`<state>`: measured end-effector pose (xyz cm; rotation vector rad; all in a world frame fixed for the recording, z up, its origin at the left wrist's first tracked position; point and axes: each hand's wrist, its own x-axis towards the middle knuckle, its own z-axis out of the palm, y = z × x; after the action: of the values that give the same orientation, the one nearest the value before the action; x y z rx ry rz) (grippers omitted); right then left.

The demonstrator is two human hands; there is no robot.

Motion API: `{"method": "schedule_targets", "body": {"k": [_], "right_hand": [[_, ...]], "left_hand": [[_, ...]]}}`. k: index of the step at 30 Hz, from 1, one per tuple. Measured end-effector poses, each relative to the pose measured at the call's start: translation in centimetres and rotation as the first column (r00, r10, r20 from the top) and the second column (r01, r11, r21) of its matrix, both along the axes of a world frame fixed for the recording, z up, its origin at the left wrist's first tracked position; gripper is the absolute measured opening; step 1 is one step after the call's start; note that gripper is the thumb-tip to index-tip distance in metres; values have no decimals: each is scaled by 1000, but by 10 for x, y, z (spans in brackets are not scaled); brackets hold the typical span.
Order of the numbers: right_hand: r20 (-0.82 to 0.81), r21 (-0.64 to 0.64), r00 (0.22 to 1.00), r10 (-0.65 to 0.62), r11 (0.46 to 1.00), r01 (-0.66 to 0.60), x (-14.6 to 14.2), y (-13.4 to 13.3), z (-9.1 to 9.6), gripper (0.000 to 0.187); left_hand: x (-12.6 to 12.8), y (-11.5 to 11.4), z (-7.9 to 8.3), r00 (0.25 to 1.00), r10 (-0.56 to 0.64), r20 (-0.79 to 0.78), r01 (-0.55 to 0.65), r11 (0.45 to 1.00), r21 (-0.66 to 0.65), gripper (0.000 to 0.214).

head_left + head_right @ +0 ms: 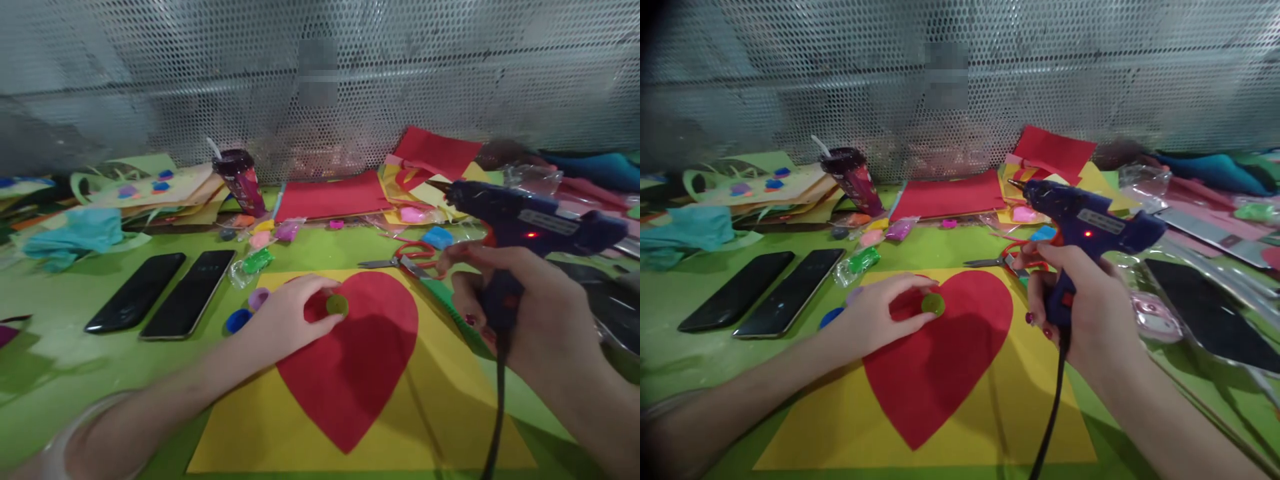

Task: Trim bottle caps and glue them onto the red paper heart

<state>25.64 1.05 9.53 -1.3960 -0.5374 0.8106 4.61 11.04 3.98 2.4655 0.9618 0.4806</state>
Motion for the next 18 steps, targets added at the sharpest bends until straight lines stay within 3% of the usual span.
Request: {"method": "schedule_targets", "body": {"k": [8,18], "right_hand": [[-12,2,1000,1,1000,-1,-3,-3,2,29],[26,-21,997,68,997,-67,3,-6,-2,22]], "left_hand": [[0,-1,3,998,-59,18,59,998,-16,18],[4,-3,5,996,-65,59,67,997,-31,16]]}}
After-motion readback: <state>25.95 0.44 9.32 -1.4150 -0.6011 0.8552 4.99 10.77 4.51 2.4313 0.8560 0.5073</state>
